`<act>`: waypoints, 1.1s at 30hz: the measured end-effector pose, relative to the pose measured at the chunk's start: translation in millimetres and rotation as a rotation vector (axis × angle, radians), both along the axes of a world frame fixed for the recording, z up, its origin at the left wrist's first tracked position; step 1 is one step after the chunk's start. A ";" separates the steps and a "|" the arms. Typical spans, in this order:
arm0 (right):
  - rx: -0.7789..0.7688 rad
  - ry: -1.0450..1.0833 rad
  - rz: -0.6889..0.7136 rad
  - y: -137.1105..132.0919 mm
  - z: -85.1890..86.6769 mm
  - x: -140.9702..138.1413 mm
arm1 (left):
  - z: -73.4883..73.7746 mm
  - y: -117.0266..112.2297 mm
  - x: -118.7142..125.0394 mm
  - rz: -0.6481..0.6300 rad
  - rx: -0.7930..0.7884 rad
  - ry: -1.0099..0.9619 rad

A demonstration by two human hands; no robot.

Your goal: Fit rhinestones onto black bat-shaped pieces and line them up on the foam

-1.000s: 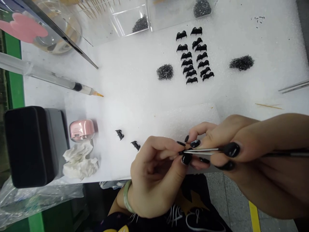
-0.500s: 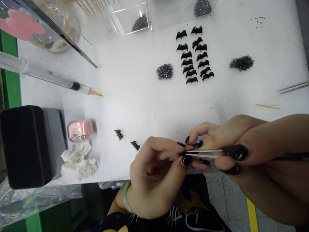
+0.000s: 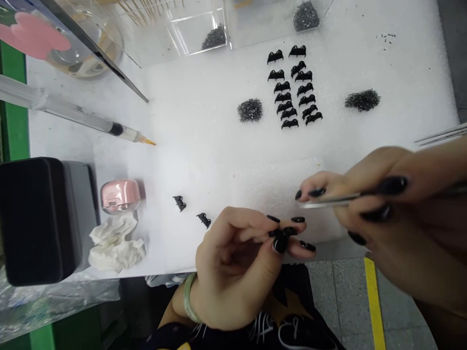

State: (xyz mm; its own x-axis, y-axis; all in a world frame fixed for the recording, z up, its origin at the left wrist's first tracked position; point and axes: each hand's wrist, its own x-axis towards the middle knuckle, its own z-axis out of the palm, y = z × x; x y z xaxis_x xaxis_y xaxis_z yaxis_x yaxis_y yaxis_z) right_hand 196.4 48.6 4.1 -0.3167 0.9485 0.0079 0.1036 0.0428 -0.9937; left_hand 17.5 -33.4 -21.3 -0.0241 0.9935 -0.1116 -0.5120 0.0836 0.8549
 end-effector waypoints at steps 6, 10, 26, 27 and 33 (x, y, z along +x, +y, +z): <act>0.245 -0.274 -0.070 10.8 -8.9 -8.9 | 2.3 -3.8 -1.9 0.016 0.013 -0.029; 0.258 -0.319 0.001 12.8 -12.9 -8.3 | 0.1 -6.4 -1.8 -0.007 -0.003 -0.052; 0.144 -0.269 0.067 14.5 -7.8 -3.0 | 7.1 -4.6 0.9 0.031 0.001 0.126; 0.144 -0.274 0.068 14.3 -7.2 -3.3 | 7.8 -4.9 1.8 0.040 -0.029 0.121; 0.141 -0.276 0.038 14.4 -7.9 -7.3 | 10.1 -2.8 2.3 0.047 -0.075 0.082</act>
State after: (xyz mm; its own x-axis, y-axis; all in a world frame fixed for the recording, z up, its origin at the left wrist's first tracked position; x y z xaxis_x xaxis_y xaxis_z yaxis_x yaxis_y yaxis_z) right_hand 189.1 63.1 -3.8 -0.3602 0.9316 0.0476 0.3645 0.1875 -0.9121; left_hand 19.7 -36.1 -11.2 -0.0824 0.9799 -0.1816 -0.4452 0.1268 0.8864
